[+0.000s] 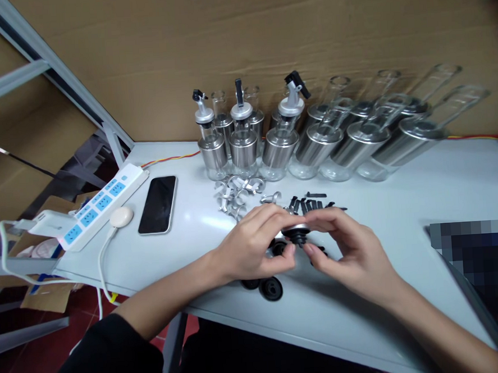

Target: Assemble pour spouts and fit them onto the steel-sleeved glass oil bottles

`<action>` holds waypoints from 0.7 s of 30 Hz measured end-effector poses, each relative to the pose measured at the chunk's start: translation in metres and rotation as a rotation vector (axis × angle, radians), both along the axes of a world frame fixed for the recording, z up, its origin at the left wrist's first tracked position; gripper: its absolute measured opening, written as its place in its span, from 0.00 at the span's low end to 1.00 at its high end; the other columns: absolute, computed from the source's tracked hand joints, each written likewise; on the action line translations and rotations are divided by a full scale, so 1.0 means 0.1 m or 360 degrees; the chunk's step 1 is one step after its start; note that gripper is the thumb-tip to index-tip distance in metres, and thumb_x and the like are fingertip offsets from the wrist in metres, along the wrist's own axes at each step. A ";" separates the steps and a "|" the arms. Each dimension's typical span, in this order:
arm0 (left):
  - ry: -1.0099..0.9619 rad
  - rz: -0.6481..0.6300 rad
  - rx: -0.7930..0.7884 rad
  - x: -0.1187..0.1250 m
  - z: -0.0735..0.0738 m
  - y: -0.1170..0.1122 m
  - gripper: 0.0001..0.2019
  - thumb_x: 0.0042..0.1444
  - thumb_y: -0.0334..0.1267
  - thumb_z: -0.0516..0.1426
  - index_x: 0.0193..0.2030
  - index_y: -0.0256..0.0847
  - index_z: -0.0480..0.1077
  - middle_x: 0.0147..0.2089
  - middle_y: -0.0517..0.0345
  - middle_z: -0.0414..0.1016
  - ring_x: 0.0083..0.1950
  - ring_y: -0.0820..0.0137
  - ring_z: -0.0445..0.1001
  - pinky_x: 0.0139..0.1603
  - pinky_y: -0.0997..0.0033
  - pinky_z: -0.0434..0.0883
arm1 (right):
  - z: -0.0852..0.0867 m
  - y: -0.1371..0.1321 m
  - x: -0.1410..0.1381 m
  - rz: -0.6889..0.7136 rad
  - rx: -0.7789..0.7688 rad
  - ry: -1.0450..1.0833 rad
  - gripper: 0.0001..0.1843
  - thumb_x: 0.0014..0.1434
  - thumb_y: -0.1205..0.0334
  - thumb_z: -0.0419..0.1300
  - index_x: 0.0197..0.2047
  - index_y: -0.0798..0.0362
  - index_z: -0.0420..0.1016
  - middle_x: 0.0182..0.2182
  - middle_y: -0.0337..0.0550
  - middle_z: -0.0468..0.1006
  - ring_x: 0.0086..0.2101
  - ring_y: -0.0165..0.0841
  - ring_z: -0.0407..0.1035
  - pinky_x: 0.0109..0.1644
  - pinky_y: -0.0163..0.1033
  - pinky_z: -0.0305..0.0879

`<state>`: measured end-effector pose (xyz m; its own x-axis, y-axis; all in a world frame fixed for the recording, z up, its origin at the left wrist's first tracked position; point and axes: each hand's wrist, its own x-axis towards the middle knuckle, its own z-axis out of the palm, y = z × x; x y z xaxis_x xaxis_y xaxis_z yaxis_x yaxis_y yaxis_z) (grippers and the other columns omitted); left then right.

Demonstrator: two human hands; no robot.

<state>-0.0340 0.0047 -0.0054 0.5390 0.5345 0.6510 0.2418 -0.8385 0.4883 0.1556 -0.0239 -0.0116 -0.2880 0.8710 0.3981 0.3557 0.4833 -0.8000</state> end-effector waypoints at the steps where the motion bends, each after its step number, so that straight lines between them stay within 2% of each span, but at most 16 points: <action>1: 0.0001 0.0009 0.0013 0.00 0.00 0.00 0.16 0.53 0.30 0.54 0.50 0.37 0.64 0.40 0.53 0.69 0.41 0.67 0.71 0.40 0.66 0.75 | 0.00 0.00 0.00 -0.0008 0.0018 -0.0017 0.15 0.55 0.68 0.60 0.46 0.48 0.66 0.37 0.42 0.76 0.38 0.34 0.73 0.42 0.37 0.71; 4: -0.0001 0.0026 -0.0001 -0.01 0.00 0.00 0.16 0.52 0.29 0.53 0.50 0.37 0.65 0.40 0.53 0.68 0.41 0.68 0.71 0.41 0.67 0.75 | 0.01 0.01 0.00 -0.0025 0.0064 -0.0038 0.15 0.55 0.67 0.61 0.46 0.49 0.68 0.39 0.43 0.76 0.40 0.36 0.73 0.44 0.39 0.70; 10: -0.0025 -0.0024 -0.0120 0.00 -0.02 0.00 0.19 0.54 0.29 0.52 0.53 0.41 0.64 0.43 0.53 0.65 0.44 0.69 0.70 0.44 0.68 0.75 | 0.00 0.01 0.01 -0.0098 0.0020 0.0022 0.13 0.55 0.63 0.64 0.43 0.48 0.69 0.37 0.41 0.76 0.39 0.35 0.72 0.44 0.38 0.69; 15: -0.0050 -0.0096 -0.0154 -0.01 -0.04 0.01 0.22 0.56 0.31 0.52 0.59 0.38 0.60 0.48 0.48 0.65 0.50 0.65 0.69 0.49 0.62 0.74 | 0.00 -0.01 0.01 -0.0145 -0.0032 0.0121 0.11 0.55 0.60 0.65 0.41 0.48 0.70 0.37 0.41 0.77 0.40 0.37 0.73 0.45 0.40 0.70; 21: -0.0040 -0.0156 -0.0182 -0.02 -0.06 0.03 0.20 0.59 0.32 0.52 0.59 0.40 0.60 0.48 0.49 0.63 0.51 0.66 0.68 0.51 0.62 0.73 | 0.01 0.03 0.02 -0.0101 -0.0061 0.0132 0.10 0.56 0.59 0.66 0.41 0.47 0.71 0.39 0.41 0.77 0.43 0.38 0.73 0.47 0.41 0.69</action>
<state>-0.0364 0.0081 -0.0110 0.5767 0.5512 0.6029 0.1479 -0.7963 0.5866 0.1577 -0.0213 -0.0106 -0.1990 0.9014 0.3846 0.3165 0.4305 -0.8453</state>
